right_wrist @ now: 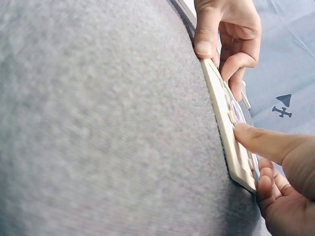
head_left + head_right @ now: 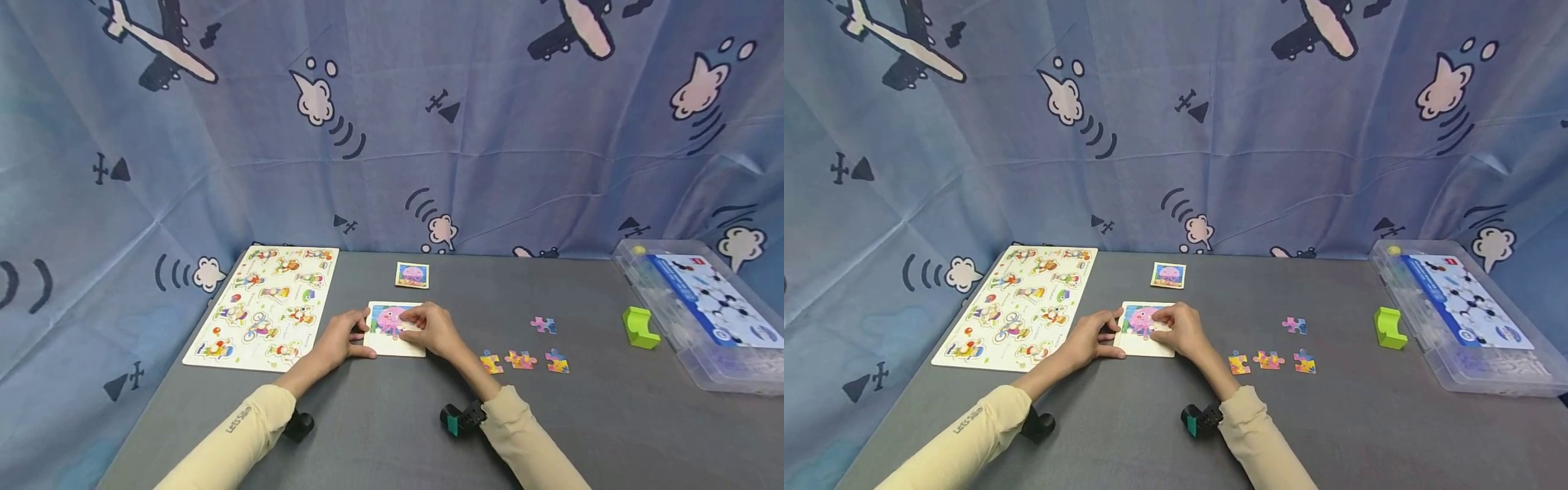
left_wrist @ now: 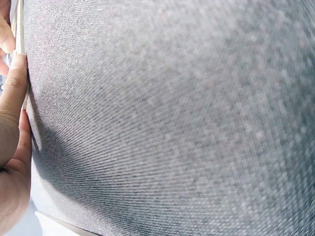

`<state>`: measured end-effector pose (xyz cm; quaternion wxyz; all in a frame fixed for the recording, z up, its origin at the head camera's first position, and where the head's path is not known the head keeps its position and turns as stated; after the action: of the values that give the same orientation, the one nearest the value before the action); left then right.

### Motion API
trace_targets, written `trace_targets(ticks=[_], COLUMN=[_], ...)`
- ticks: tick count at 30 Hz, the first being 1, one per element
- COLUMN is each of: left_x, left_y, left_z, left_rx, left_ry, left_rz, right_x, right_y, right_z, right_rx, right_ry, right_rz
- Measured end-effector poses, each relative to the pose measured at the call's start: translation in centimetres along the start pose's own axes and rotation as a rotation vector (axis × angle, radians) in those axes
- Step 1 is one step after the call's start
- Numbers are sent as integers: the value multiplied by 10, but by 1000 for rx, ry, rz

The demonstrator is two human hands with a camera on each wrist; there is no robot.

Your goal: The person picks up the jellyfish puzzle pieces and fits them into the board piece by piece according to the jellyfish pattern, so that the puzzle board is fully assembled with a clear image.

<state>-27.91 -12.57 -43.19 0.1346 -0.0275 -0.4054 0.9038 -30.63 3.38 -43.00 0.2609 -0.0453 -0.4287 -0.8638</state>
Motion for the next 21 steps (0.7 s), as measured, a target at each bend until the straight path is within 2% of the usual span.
trace_targets(ticks=[6,14,21], left_x=[0,-1,0], left_y=[-1,-2,-1], left_z=[1,1,0], left_rx=[-20,1,4], left_ry=[0,-6,-12], left_rz=[-5,-17,-12], right_x=[3,3,0], right_y=[1,-2,-1], right_z=[-4,-3,7], right_rx=[-14,-6,152], right_ry=[29,65,49], right_rz=[60,36,40])
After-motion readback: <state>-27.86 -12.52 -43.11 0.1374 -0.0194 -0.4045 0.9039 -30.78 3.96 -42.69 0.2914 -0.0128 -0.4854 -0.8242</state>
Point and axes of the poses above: each hand's wrist, its own x-axis towards the middle knuckle, its own z-axis out of the back of the hand, y = z × x, the point moved 8 cm from there along x, towards the middle knuckle, and after that the axes turned 9 degrees about z, right-handed, at the moved point
